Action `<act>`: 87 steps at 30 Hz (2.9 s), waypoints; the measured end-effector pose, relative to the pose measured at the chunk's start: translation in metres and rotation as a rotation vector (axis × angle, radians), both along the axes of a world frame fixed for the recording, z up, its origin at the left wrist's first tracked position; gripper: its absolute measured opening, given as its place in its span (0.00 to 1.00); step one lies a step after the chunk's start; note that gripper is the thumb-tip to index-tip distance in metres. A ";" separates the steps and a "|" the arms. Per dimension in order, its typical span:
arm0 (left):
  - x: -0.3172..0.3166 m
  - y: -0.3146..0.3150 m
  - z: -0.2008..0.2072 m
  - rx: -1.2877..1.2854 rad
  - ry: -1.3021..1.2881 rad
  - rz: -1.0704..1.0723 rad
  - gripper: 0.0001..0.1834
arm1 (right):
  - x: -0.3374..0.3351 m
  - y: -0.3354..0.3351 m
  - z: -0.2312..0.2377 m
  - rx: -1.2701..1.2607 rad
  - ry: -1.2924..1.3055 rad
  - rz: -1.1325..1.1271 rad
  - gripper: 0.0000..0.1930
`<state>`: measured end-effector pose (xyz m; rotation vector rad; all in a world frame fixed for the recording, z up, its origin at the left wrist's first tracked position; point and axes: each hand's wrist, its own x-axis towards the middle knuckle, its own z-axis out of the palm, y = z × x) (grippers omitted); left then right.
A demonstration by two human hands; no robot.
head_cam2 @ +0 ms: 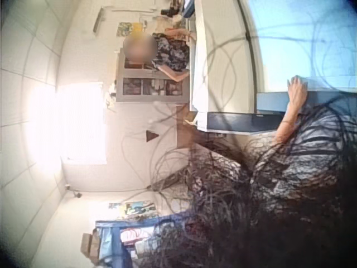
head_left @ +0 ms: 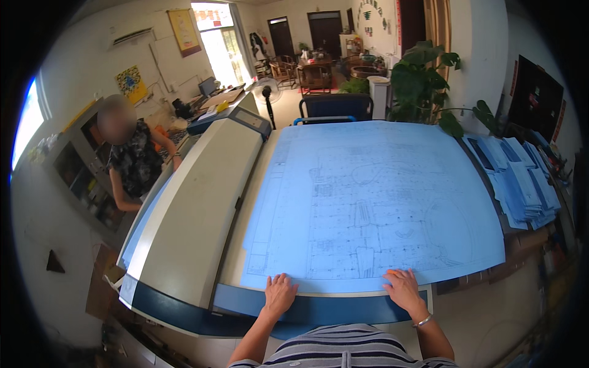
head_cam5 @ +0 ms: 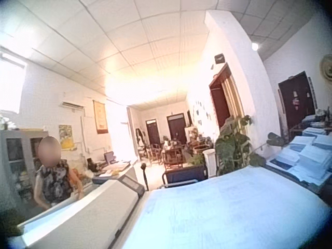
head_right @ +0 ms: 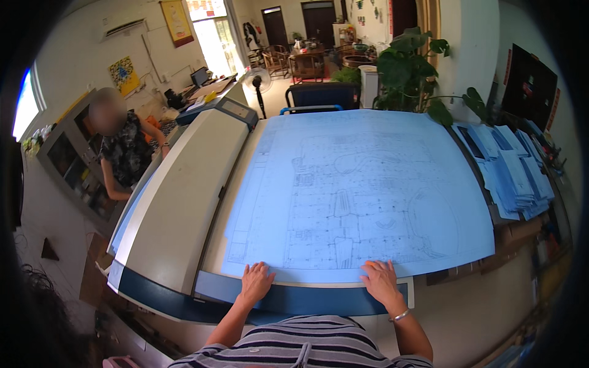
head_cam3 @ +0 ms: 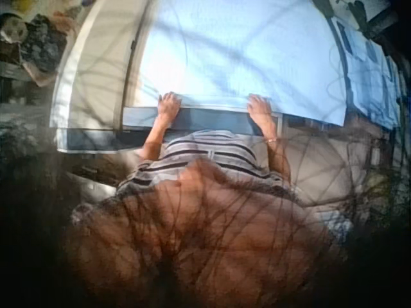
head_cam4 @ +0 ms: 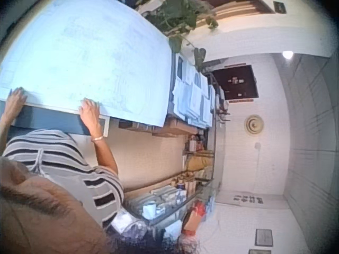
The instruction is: The person aligns and organizes large blue architectural prints on a flat surface. They slide individual sheets into place, stack them, and smooth the edges by hand to maintain a neat order.
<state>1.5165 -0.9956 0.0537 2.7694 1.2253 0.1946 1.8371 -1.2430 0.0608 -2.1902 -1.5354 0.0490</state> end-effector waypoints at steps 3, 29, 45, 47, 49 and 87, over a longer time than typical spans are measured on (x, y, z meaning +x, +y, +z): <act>0.002 -0.003 0.006 0.001 -0.016 0.025 0.22 | 0.003 -0.005 0.010 -0.096 0.105 -0.045 0.15; -0.003 -0.006 0.030 -0.031 0.112 0.208 0.29 | -0.015 -0.019 0.020 -0.061 0.127 -0.050 0.10; -0.002 -0.012 0.026 0.085 0.045 0.203 0.23 | -0.011 -0.026 0.020 -0.103 0.171 -0.080 0.12; 0.002 -0.016 0.035 0.050 0.070 0.234 0.24 | -0.012 -0.025 0.027 -0.177 0.197 -0.076 0.13; -0.002 -0.013 0.016 0.231 -0.070 0.111 0.25 | -0.012 -0.024 0.026 -0.121 0.172 -0.086 0.13; -0.013 -0.029 0.024 0.029 -0.055 0.154 0.30 | -0.025 -0.023 0.025 -0.084 0.134 -0.040 0.16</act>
